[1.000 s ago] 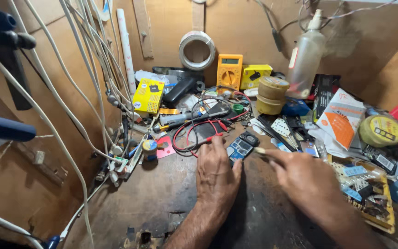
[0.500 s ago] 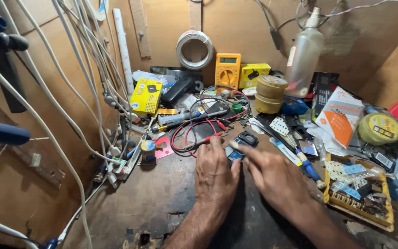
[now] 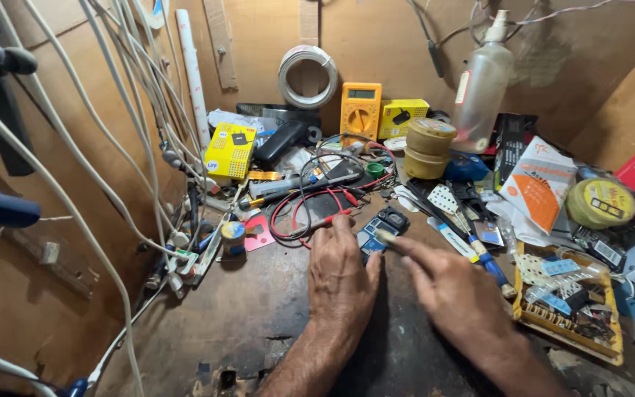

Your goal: The person works on a small electronic device on a cluttered workbench. They use a multimeter to test connections on a circuit board, then attach a keypad module to the board and connect a power cable. The person presses buttons on the keypad to test functionality.

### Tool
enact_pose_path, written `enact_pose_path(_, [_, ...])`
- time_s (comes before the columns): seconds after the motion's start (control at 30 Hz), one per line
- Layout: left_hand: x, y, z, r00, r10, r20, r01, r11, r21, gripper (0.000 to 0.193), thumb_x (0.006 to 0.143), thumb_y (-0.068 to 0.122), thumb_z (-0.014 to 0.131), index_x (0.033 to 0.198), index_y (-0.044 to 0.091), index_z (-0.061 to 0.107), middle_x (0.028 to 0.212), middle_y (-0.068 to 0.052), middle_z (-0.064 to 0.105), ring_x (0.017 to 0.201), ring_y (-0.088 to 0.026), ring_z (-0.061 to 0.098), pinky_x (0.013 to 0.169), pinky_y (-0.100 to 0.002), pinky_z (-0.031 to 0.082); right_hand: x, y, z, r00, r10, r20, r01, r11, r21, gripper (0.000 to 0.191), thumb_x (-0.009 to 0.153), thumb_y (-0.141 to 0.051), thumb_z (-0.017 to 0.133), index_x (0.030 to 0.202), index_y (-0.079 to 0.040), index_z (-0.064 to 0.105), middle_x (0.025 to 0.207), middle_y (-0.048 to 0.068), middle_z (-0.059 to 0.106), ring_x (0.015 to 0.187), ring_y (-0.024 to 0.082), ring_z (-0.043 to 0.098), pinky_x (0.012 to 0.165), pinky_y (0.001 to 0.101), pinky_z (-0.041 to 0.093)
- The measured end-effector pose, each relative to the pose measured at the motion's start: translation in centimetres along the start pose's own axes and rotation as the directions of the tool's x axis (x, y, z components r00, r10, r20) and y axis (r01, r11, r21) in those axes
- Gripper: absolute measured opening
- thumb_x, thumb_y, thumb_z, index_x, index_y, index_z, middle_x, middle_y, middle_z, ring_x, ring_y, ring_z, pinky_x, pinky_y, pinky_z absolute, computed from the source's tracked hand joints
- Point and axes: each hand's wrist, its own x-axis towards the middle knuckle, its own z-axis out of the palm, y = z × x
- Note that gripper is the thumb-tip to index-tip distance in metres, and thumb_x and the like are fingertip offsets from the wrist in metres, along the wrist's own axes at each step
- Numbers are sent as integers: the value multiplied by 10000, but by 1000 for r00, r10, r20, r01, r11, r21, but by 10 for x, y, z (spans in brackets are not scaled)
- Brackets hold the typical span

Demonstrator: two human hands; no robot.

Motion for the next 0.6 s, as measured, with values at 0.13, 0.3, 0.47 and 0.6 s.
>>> enact_pose_path(0.13, [1, 1, -2, 997, -59, 50, 58, 998, 14, 580, 732, 67, 840, 1194, -51, 509, 1021, -239, 657, 1000, -413, 597, 870, -492, 486, -1, 20, -7, 971, 237, 32, -232, 966, -115, 316, 933, -356, 646, 1235, -316, 730, 897, 135, 781, 760, 327, 775, 682, 443, 615])
enact_pose_path(0.3, [2, 2, -1, 998, -51, 43, 50, 999, 7, 577, 727, 66, 844, 1186, -45, 513, 1025, -232, 658, 1000, -412, 599, 872, -487, 487, -5, 27, -13, 972, 208, -110, -217, 973, -83, 328, 916, -325, 668, 1226, -280, 767, 825, 182, 757, 734, 360, 745, 632, 455, 583])
enact_pose_path(0.47, [1, 1, 0, 999, -30, 38, 29, 1000, 9, 592, 723, 63, 843, 1194, -50, 503, 1030, -229, 664, 1002, -411, 598, 886, -491, 484, -4, 10, -5, 998, 59, -34, -56, 996, 70, 323, 921, -325, 638, 1227, -281, 732, 935, 117, 787, 730, 293, 759, 643, 426, 600])
enact_pose_path(0.6, [-1, -2, 2, 999, -29, 33, 28, 1000, 6, 607, 725, 67, 846, 1206, -55, 497, 1065, -245, 660, 1003, -418, 597, 882, -492, 485, 10, -2, 6, 988, 114, 105, -108, 993, -56, 361, 969, -353, 645, 1322, -329, 716, 930, 130, 761, 799, 332, 737, 716, 472, 576])
